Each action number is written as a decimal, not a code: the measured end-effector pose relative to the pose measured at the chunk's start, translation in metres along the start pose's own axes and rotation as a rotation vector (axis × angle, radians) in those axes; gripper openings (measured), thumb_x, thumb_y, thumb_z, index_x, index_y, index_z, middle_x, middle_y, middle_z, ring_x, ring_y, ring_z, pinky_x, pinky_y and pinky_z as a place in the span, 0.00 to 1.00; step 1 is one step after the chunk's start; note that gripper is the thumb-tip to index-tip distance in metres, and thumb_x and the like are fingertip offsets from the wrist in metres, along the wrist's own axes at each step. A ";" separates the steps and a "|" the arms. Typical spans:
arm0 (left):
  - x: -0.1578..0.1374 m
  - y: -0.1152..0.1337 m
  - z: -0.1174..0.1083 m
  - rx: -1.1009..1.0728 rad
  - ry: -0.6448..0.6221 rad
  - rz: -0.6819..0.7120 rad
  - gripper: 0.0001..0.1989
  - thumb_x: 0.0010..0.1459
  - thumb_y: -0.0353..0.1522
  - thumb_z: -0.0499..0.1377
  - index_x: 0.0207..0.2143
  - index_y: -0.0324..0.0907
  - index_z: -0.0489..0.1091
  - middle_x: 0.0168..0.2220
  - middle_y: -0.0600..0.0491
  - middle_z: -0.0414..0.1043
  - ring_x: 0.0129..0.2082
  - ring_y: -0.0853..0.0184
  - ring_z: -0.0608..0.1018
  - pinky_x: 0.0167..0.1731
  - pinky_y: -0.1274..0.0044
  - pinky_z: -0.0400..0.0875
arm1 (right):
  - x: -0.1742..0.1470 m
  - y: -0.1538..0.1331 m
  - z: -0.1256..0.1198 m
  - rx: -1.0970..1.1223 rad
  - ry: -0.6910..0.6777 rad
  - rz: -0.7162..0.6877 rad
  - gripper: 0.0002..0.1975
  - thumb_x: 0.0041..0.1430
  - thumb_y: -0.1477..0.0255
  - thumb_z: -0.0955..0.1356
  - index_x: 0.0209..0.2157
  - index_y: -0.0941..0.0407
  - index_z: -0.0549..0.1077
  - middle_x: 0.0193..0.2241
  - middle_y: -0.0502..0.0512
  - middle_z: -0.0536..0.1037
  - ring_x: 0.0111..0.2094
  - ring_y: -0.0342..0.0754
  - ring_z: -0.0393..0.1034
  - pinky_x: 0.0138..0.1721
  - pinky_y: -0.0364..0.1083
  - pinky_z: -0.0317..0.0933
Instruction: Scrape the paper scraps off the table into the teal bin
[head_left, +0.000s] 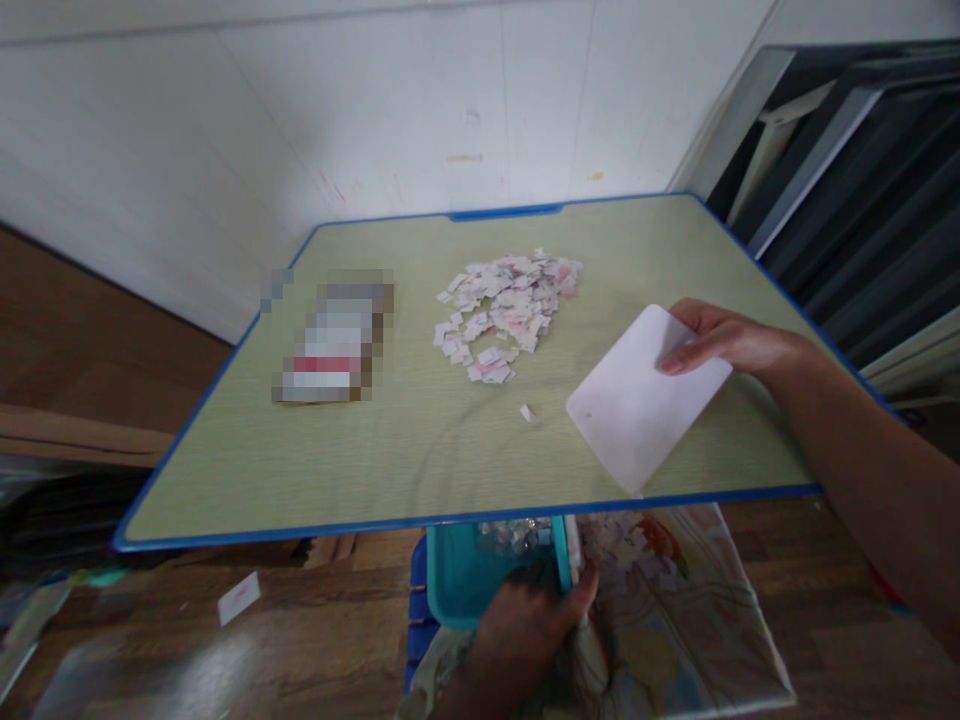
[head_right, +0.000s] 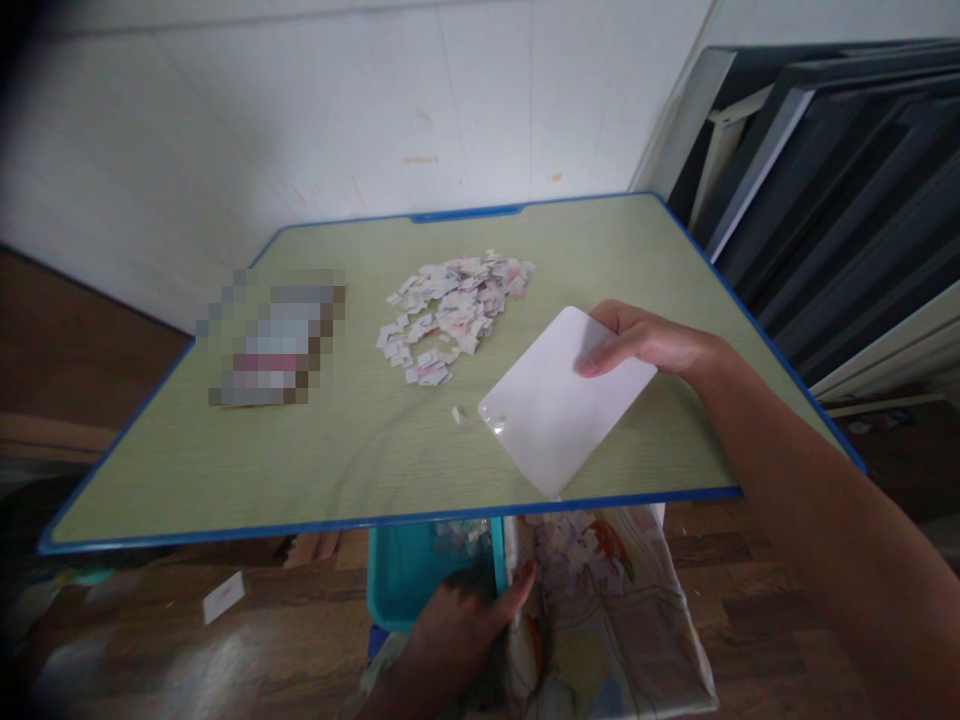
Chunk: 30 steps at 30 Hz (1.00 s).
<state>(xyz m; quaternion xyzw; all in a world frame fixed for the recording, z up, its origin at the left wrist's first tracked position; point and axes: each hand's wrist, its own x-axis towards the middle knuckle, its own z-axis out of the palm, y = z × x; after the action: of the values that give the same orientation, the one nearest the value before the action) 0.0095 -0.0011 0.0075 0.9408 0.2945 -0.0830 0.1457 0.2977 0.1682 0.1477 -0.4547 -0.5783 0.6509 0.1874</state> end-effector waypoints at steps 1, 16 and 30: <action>0.000 0.000 0.000 0.002 0.003 -0.003 0.32 0.51 0.25 0.49 0.55 0.47 0.36 0.25 0.55 0.66 0.24 0.63 0.70 0.22 0.74 0.64 | 0.000 0.001 0.000 0.002 0.004 -0.007 0.07 0.39 0.74 0.68 0.25 0.62 0.72 0.18 0.49 0.75 0.17 0.42 0.68 0.15 0.36 0.59; 0.002 0.001 -0.003 0.022 0.010 -0.017 0.30 0.52 0.25 0.48 0.55 0.48 0.39 0.26 0.54 0.66 0.24 0.63 0.70 0.21 0.73 0.64 | 0.001 0.001 -0.001 -0.006 0.005 -0.006 0.08 0.39 0.73 0.68 0.25 0.63 0.72 0.19 0.49 0.75 0.17 0.42 0.68 0.15 0.35 0.59; 0.002 0.000 0.000 0.000 -0.001 -0.001 0.30 0.52 0.26 0.48 0.55 0.48 0.37 0.27 0.53 0.66 0.26 0.63 0.70 0.23 0.73 0.65 | 0.011 0.005 0.010 0.104 0.250 -0.238 0.10 0.42 0.73 0.67 0.32 0.56 0.71 0.26 0.48 0.75 0.22 0.39 0.68 0.21 0.36 0.61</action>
<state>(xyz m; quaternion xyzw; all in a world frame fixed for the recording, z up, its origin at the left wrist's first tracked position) 0.0112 -0.0001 0.0069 0.9406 0.2950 -0.0834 0.1458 0.2853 0.1689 0.1382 -0.4500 -0.5660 0.5916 0.3566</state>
